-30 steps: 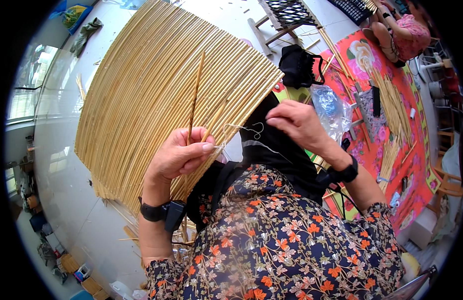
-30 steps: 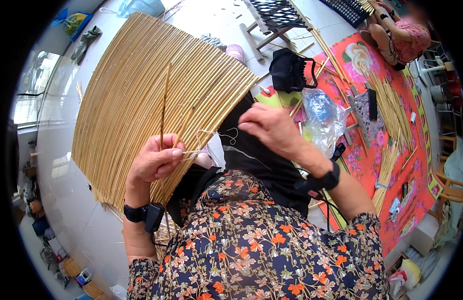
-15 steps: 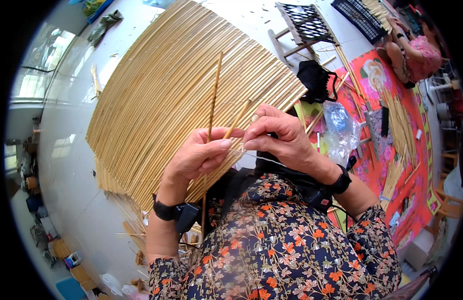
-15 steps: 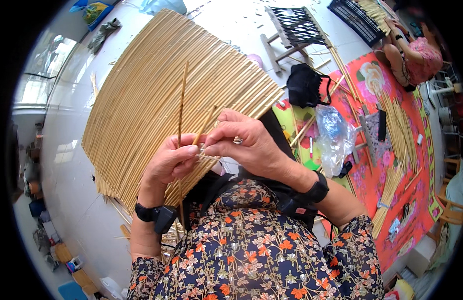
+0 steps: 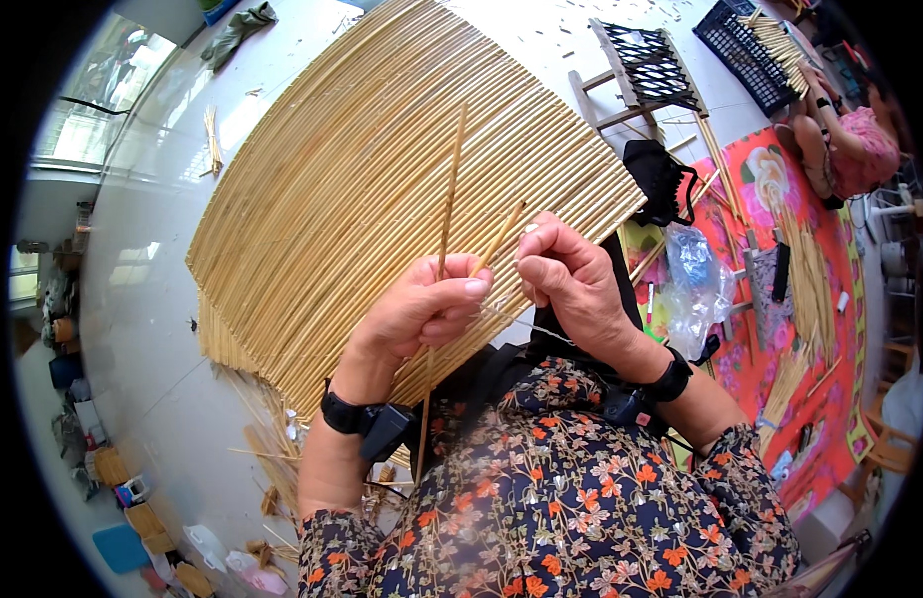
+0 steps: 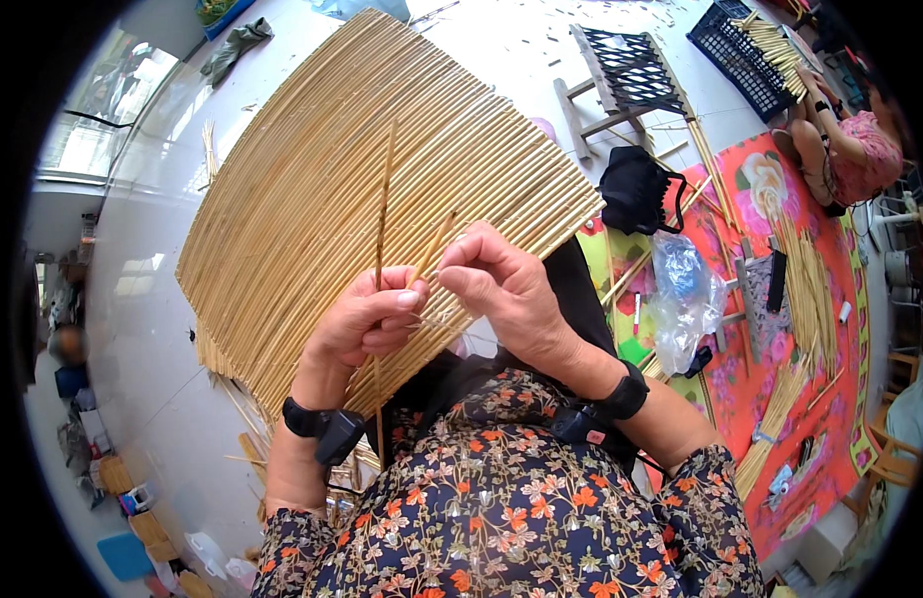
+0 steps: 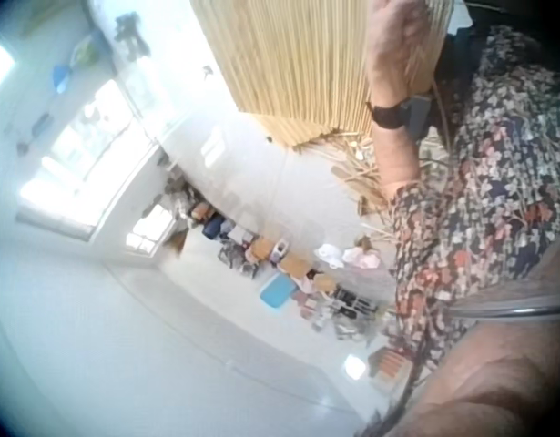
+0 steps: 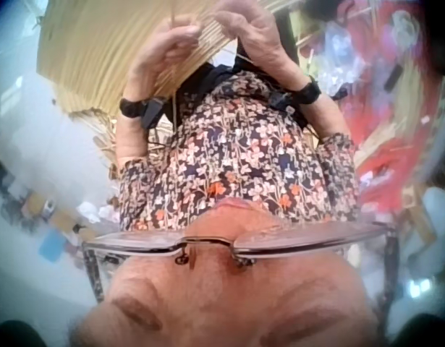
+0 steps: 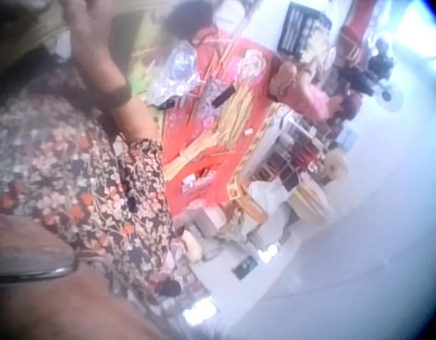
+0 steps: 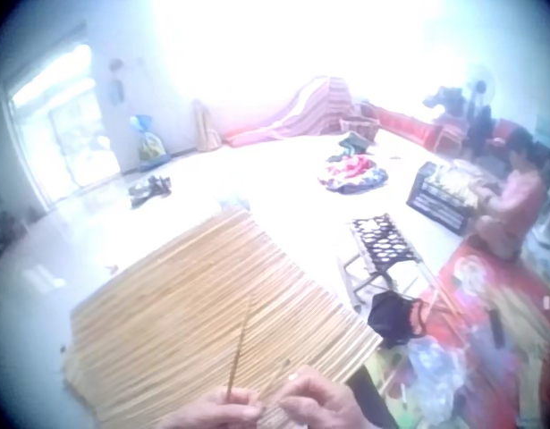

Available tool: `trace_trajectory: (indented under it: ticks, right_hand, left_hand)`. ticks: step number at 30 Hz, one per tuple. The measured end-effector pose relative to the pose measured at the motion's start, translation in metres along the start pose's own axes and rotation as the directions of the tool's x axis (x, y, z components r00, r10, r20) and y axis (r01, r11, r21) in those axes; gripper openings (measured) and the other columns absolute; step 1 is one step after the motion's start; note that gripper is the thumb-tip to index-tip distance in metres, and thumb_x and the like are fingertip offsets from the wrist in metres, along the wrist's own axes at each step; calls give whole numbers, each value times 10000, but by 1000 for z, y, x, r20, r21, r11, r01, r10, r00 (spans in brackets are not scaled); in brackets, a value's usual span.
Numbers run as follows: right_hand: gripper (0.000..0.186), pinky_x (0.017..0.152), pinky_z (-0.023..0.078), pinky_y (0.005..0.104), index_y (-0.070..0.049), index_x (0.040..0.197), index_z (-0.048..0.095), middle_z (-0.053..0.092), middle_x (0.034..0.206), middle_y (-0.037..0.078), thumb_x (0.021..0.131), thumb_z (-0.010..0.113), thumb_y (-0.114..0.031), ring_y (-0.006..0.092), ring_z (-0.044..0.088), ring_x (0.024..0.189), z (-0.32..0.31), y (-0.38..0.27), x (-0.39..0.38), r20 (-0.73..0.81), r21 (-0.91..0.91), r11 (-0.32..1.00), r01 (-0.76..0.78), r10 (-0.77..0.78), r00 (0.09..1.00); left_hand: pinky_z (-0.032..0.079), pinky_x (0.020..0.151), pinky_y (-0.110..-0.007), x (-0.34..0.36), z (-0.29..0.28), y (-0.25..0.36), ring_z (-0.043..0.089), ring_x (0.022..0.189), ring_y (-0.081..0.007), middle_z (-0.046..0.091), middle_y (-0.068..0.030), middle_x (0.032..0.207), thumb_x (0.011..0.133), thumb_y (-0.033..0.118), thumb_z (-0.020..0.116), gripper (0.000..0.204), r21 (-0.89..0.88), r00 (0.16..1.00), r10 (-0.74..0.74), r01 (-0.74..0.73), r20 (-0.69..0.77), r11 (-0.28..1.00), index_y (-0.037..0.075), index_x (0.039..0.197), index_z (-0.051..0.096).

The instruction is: The person wipes a bundle of bamboo sticks with a cloth, arranges them onto a partially completed mat, measures the width with a tape measure, and ties the edges with string.

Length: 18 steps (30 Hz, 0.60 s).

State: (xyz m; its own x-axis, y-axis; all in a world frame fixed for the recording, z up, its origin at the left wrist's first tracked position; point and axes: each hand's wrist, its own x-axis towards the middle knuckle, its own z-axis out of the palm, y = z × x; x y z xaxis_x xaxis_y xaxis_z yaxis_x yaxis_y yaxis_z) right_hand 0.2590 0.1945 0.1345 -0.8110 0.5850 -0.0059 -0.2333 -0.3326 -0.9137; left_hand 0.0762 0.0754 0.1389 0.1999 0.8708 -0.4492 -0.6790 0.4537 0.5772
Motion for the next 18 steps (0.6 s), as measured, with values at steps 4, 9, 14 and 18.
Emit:
trace_trajectory:
  ticks: [4, 9, 14, 18]
  right_hand:
    - [60, 697, 422, 213, -29, 957, 691, 539, 886, 9, 898, 702, -26, 80, 516, 803, -12, 5, 1, 121, -294, 928, 229, -202, 972]
    - [204, 700, 533, 251, -38, 1007, 725, 604, 963, 53, 819, 756, 34, 148, 628, 888, 7, -5, 4, 219, -399, 822, 406, -344, 913]
    - [162, 808, 584, 291, -23, 979, 721, 649, 1203, 161, 840, 717, 60, 213, 656, 1112, 9, -2, 15, 214, -361, 843, 399, -342, 915]
    - [86, 814, 575, 275, -12, 985, 672, 638, 1225, 142, 912, 646, 23, 168, 666, 1028, 15, -5, 10, 90, -75, 985, 158, -151, 984]
  left_hand:
    - [230, 360, -172, 4, 7, 2, 307, 411, -10, 420, 77, 597, 981, 131, 615, 153, -49, 999, 31, -34, -44, 998, 38, 1102, 627]
    - [254, 365, -160, -1, -1, 8, 353, 421, -13, 473, 51, 626, 981, 117, 599, 271, -78, 1000, 16, -14, 27, 997, 8, 1229, 614]
    - [253, 378, -159, -3, -6, 3, 358, 427, -12, 480, 49, 633, 985, 126, 604, 178, -29, 995, 16, -13, 102, 999, 19, 1126, 619]
    - [260, 396, -162, 0, 2, 1, 351, 452, -8, 443, 74, 620, 994, 162, 616, 117, -17, 993, 63, -62, 97, 998, 51, 966, 591]
